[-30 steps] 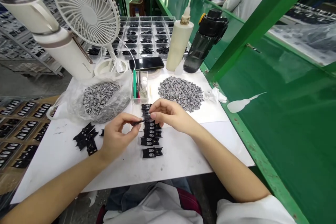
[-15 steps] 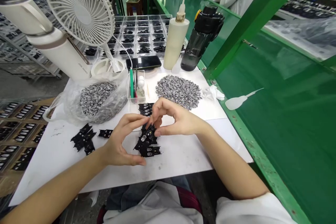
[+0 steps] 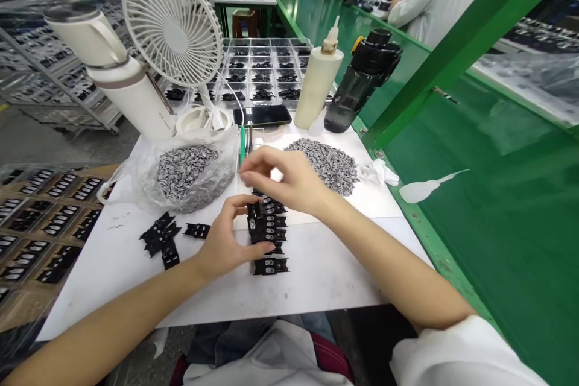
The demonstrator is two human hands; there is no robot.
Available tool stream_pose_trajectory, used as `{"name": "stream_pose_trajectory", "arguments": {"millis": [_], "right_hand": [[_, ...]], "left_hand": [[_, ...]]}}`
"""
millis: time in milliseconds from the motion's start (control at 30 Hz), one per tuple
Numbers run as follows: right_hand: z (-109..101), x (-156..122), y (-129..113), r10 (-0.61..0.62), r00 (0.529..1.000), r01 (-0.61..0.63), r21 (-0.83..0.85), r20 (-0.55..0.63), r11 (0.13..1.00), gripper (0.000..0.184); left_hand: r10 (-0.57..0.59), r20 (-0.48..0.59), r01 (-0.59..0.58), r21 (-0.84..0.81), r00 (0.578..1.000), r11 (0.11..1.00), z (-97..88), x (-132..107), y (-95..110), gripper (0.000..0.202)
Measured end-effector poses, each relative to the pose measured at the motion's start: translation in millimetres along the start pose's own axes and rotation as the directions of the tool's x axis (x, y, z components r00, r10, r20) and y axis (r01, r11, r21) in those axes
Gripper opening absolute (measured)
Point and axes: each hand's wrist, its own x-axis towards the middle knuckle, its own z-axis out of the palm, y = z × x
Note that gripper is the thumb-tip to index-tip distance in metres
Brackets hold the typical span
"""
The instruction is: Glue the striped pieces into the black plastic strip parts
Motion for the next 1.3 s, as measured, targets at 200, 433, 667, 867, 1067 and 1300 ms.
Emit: {"name": "stream_pose_trajectory", "arguments": {"millis": [200,433,667,867,1067,1300], "right_hand": [[65,82,-6,-0.084,0.893,0.284,-0.407,0.443,0.868,0.023],[121,107,8,0.135,0.82,0.279,-0.595,0.556,0.754,0.02],[108,107,6,0.125,0.9,0.173,-0.606,0.417,0.776,0.017],[61,74,-10,0.081,0.988,-0.05,-0.221,0.134,0.974,0.013],[8,3,0,0.332,0.937,-0.349,0.265,0.109,0.899,0.017],[8,-47,33,0.467,0.884,-0.418,0.435,-0.007,0.797,0.015]], "left_hand": [[-0.204,-0.094,0.194,-0.099,0.975,0.976,4.4,7,-11,0.067],[-0.231,-0.082,0.221,-0.118,0.969,0.968,3.6,9,-10,0.067],[-0.212,-0.098,0.192,-0.18,0.972,0.965,4.9,10,-12,0.074],[-0.233,-0.089,0.195,-0.318,0.968,0.928,2.4,12,-10,0.064],[-0.224,-0.059,0.18,-0.42,0.973,0.889,1.5,12,-5,0.063],[-0.256,0.081,0.263,-0.47,0.963,0.843,3.6,8,-3,0.06]]}}
